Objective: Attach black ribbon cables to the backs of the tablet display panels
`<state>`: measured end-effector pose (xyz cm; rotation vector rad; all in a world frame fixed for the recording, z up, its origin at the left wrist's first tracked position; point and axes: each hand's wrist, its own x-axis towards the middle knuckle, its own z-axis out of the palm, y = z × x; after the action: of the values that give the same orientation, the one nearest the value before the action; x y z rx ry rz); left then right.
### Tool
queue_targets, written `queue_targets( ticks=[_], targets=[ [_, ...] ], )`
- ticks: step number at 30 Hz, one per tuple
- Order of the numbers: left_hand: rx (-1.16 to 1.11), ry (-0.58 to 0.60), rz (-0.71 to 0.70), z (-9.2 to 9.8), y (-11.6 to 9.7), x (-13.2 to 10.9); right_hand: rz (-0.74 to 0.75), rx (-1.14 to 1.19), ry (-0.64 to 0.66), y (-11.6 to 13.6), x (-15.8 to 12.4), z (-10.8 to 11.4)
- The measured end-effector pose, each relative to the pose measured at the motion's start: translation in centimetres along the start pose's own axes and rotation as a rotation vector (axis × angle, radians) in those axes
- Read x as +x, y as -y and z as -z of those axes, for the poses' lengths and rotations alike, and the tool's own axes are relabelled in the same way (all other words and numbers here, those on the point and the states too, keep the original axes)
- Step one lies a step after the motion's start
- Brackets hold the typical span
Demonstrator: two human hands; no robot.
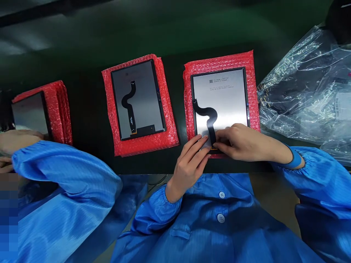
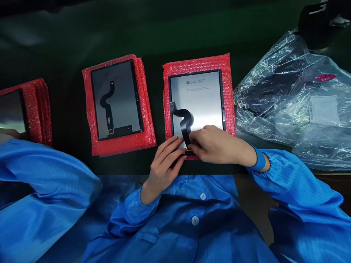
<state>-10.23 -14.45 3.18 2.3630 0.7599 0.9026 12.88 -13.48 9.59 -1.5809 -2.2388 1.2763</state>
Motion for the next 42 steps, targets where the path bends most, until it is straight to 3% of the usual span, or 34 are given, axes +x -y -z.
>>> queue_targets(
  ticks=[9,14,21,25,36,39,42],
  targets=[
    [0.027,0.021,-0.038,-0.1,0.2,-0.2,-0.122,0.139,-0.022,0.3,0.0,-0.1],
    [0.056,0.045,-0.046,0.0,0.3,-0.4,-0.098,0.174,-0.024,0.1,0.2,-0.2],
    [0.144,0.193,-0.132,1.0,0.5,-0.2,-0.026,0.169,-0.043,-0.3,0.3,-0.1],
    [0.209,0.220,-0.157,1.4,0.5,-0.1,-0.029,0.186,-0.026,-0.3,0.3,0.0],
    [0.193,0.191,-0.050,0.7,-0.4,0.0,-0.110,0.343,-0.031,-0.2,0.5,0.1],
    [0.108,0.190,0.030,0.8,-0.8,0.0,-0.174,0.433,-0.107,-0.1,0.6,0.3],
    [-0.022,0.085,0.158,1.6,-0.8,0.4,-0.264,0.429,-0.327,-0.2,0.6,0.9]
  ],
)
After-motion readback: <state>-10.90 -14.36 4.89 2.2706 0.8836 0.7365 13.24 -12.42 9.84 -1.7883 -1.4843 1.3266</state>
